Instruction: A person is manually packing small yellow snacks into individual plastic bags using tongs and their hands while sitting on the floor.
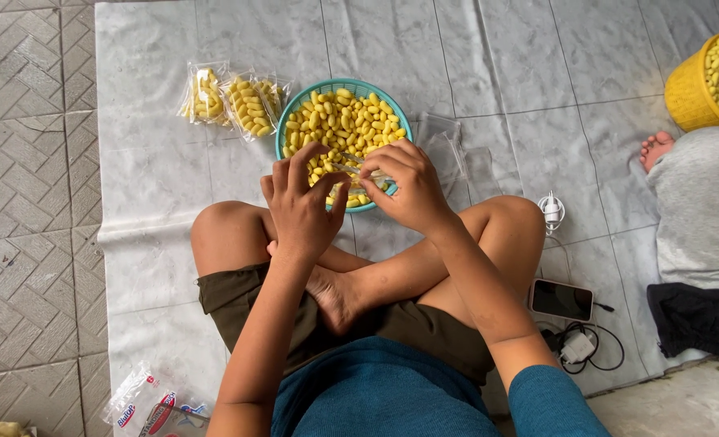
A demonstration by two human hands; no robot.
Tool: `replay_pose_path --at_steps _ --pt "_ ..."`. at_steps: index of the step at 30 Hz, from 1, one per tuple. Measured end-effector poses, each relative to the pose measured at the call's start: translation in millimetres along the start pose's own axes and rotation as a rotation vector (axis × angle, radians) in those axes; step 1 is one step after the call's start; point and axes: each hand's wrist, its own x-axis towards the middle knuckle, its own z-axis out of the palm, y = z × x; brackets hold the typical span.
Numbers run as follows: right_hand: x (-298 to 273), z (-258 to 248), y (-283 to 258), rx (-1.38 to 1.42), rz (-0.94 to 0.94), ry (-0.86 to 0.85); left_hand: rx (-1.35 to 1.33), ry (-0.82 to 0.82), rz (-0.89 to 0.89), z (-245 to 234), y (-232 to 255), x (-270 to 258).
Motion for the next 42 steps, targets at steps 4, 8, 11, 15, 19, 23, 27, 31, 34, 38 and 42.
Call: replay_pose_path --at_steps 4,8,11,15,19,23,27,31,34,38,42 --pt "-1.7 0.7 -2.2 -0.1 -0.033 -0.016 -0.03 0.014 -0.027 4.2 -3.0 -1.8" --pt "-1.7 1.6 -3.8 -0.171 -0.072 -0.004 -0.084 -0.034 -0.029 3.3 -4.0 3.9" --pt "0.4 0.2 -2.0 -0.178 -0.07 0.001 -0.097 -0.04 -0.017 8.3 -5.6 7.1" --pt "0.7 0.3 5.4 -0.056 -0.008 0.018 -0.079 -0.02 -0.024 17.9 -7.1 4.7" --pt "2.4 0.9 15.8 0.261 0.135 0.038 -0.184 0.005 -0.125 21.2 -6.5 4.0" --pt "3.5 0.1 19.4 0.314 0.127 0.048 -0.353 -0.012 -0.236 18.9 -15.7 4.3" --pt "7.7 -1.3 18.0 0.284 0.082 0.053 -0.482 -0.077 -0.296 21.3 -26.9 4.0" --pt "9.9 -0.5 22.6 0.312 0.094 0.041 -0.578 -0.122 -0.31 19.4 -31.2 5.9" --pt "8.6 3.9 30.2 0.423 0.167 0.03 -0.636 -0.129 -0.321 20.2 -30.9 8.3" --pt "14.8 -3.4 21.3 0.525 0.235 -0.005 -0.651 -0.122 -0.343 18.9 -30.2 9.5" --pt "19.2 -11.7 13.4 0.447 0.113 -0.041 -0.57 0.0 -0.263 12.1 -24.9 11.4"
